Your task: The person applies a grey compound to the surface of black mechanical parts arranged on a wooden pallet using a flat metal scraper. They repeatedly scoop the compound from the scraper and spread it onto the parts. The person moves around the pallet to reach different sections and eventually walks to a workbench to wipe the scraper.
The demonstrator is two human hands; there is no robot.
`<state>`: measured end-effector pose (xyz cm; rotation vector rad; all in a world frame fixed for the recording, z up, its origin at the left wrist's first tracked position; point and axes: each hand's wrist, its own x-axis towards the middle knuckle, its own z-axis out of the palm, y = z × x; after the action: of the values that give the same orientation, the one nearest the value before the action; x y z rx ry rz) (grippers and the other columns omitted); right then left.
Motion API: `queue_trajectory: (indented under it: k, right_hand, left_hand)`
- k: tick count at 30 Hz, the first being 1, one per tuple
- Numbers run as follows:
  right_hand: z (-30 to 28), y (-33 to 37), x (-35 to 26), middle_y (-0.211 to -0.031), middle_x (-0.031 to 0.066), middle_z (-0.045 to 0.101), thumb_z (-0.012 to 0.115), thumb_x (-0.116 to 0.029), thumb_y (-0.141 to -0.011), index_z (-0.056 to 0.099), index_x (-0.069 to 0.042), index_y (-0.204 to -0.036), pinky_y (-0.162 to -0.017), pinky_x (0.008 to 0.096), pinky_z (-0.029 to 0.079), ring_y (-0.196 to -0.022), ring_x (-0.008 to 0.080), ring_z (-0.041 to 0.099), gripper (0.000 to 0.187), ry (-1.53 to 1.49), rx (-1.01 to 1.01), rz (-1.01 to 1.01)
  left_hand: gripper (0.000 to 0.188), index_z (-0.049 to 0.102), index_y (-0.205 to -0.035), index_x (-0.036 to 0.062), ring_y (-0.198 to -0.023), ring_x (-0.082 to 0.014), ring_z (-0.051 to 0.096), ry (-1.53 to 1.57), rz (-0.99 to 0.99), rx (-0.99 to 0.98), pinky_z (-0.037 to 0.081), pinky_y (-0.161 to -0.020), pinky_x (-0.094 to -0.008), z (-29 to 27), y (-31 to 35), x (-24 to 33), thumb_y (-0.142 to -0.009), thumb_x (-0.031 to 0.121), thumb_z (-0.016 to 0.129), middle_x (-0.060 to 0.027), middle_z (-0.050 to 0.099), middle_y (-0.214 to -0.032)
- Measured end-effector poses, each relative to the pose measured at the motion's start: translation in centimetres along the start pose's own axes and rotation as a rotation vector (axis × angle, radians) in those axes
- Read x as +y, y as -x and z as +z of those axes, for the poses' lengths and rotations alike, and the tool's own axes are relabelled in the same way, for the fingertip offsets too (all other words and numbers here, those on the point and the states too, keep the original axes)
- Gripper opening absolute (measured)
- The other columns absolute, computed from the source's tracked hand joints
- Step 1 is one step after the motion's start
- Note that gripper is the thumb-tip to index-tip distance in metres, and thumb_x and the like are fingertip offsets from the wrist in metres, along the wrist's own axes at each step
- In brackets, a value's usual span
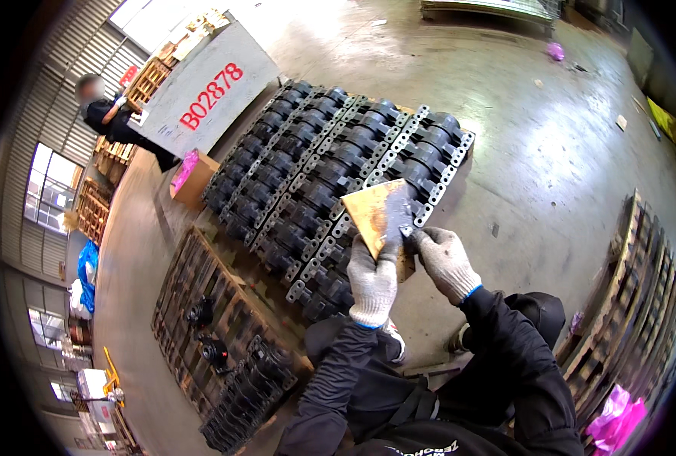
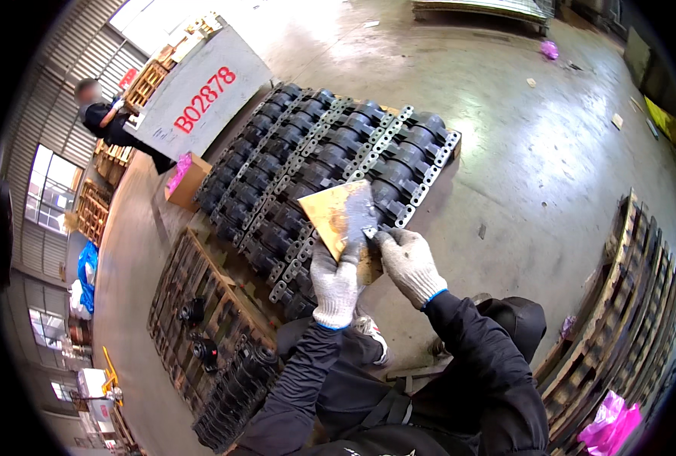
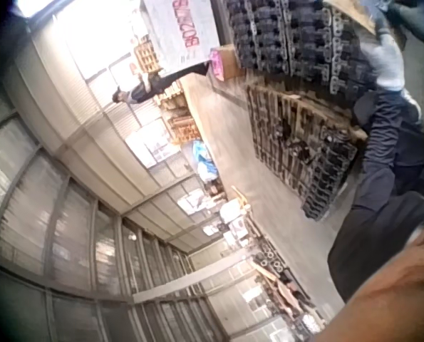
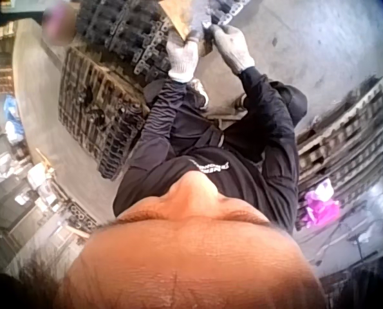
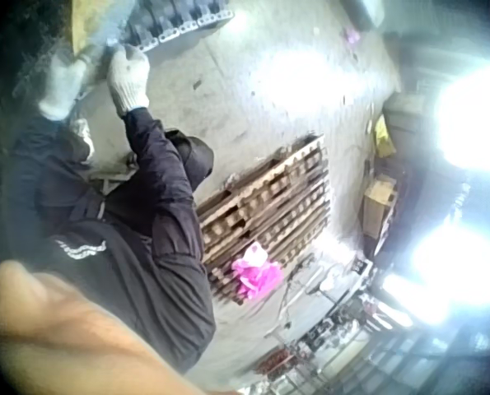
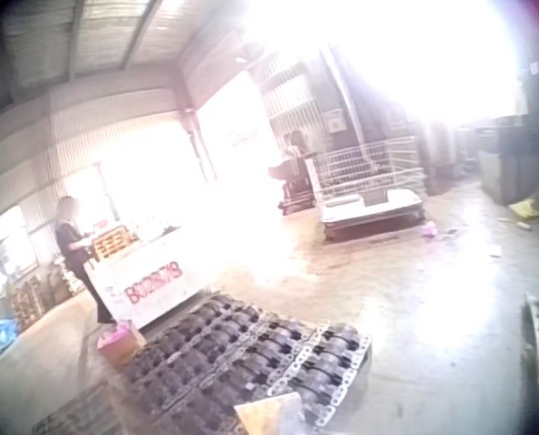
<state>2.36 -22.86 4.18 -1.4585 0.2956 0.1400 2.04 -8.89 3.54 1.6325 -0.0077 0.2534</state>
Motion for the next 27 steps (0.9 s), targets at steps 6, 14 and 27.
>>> queue_trajectory:
  k: [6, 14, 27]
  right_hand:
    - [-0.5, 1.0, -2.6, -0.071, -0.0001, 0.057, 0.058, -0.029, -0.1, 0.07, 0.006, -0.099, -0.056, 0.0264, 0.039, -0.062, 0.0076, 0.047, 0.036, 0.031, -0.013, 0.16]
    - [-0.8, 0.1, -2.8, -0.067, -0.0012, 0.055, 0.056, -0.027, -0.1, 0.068, 0.001, -0.092, -0.051, 0.0242, 0.035, -0.055, 0.0065, 0.045, 0.032, -0.065, -0.025, 0.048]
    - [0.3, 1.3, -1.9, -0.063, -0.0024, 0.052, 0.057, -0.027, -0.098, 0.066, 0.0, -0.085, -0.049, 0.0253, 0.034, -0.053, 0.0068, 0.043, 0.031, 0.096, -0.078, 0.144]
  left_hand:
    - [0.028, 0.058, -0.115, -0.0015, -0.083, -0.0181, 0.067, -0.099, 0.073, -0.027, 0.054, -0.076, -0.0333, 0.2, 0.2, 0.4, -0.096, 0.017, 0.069, -0.0114, 0.072, -0.095]
    - [0.029, 0.056, -0.117, -0.0022, -0.086, -0.0164, 0.066, -0.029, -0.015, -0.017, 0.053, -0.076, -0.0314, 0.5, 0.2, -0.7, -0.096, 0.015, 0.067, -0.0117, 0.07, -0.096]
    - [0.032, 0.05, -0.124, -0.006, -0.096, -0.0182, 0.058, 0.095, -0.071, 0.116, 0.05, -0.088, -0.0343, 0.3, -0.8, -0.4, -0.102, 0.015, 0.059, -0.0132, 0.062, -0.111]
